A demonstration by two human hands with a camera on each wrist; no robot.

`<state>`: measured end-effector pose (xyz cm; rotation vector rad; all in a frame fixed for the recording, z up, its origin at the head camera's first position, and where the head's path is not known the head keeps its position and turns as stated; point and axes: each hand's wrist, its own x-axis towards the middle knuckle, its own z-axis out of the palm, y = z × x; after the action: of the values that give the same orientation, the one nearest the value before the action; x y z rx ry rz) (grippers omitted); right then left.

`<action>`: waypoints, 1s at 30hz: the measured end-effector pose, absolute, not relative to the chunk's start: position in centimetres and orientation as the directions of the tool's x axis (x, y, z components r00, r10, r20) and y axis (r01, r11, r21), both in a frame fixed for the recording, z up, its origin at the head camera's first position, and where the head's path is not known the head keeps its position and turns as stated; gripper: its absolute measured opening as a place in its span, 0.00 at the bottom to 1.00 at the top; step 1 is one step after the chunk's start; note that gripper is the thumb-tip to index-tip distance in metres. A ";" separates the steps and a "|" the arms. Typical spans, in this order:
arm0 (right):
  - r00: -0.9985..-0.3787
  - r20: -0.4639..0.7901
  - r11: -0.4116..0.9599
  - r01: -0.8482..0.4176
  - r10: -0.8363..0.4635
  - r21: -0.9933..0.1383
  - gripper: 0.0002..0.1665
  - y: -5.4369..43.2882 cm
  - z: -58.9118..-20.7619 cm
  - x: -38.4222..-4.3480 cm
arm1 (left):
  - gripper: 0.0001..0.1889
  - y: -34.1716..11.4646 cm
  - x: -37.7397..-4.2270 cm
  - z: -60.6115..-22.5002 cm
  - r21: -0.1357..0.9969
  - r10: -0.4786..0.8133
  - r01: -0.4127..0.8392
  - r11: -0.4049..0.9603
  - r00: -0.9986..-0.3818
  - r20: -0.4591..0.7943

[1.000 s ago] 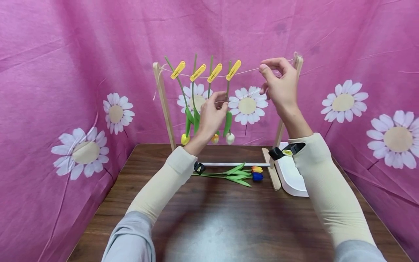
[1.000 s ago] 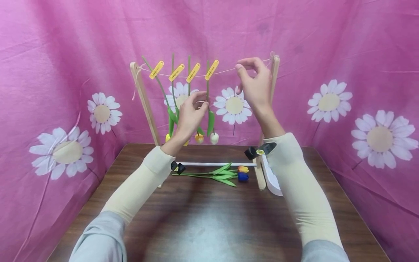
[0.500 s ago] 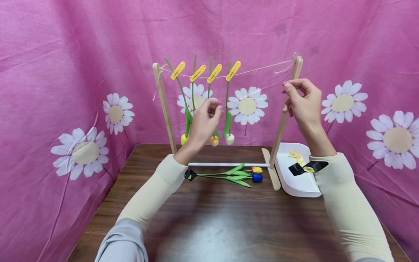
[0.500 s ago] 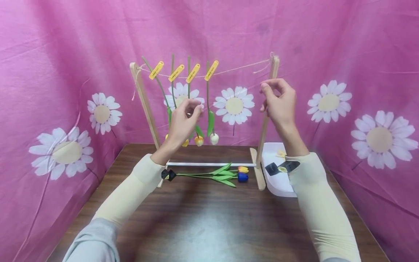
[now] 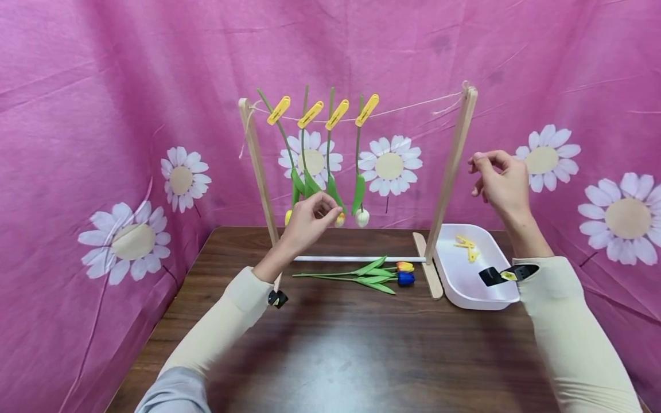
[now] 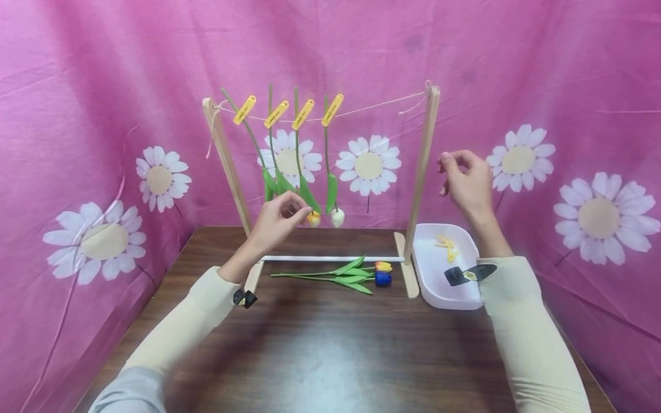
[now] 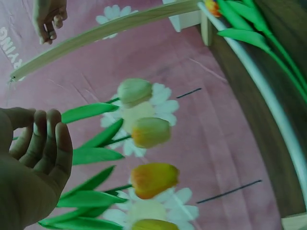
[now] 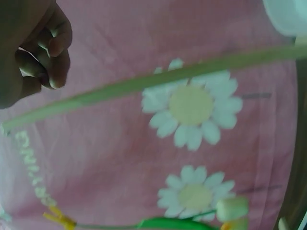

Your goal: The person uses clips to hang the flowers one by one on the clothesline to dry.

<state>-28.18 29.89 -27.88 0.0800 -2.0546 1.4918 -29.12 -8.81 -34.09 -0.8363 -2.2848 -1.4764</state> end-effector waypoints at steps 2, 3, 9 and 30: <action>-0.843 0.477 0.503 -0.309 0.248 -0.807 0.13 30.9 -28.6 -28.4 | 0.04 -9.4 -29.0 -34.7 0.746 0.336 0.595 0.301 -0.798 0.501; -0.852 0.471 0.567 -0.277 0.228 -0.776 0.15 31.3 -29.0 -28.6 | 0.04 -9.7 -28.9 -35.1 0.753 0.345 0.585 0.300 -0.803 0.486; -0.900 0.415 0.794 -0.152 0.135 -0.589 0.23 33.8 -31.7 -30.0 | 0.04 -11.4 -28.8 -37.3 0.785 0.395 0.530 0.321 -0.828 0.398; -0.995 0.098 0.934 -0.038 -0.003 -0.356 0.20 38.2 -40.5 -33.9 | 0.09 -14.4 -30.7 -47.3 0.732 0.454 0.424 0.533 -0.874 0.175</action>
<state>-33.94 38.21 -40.51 0.0318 -2.9943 0.5547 -30.75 -14.37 -47.32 -0.7961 -2.7823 -1.3128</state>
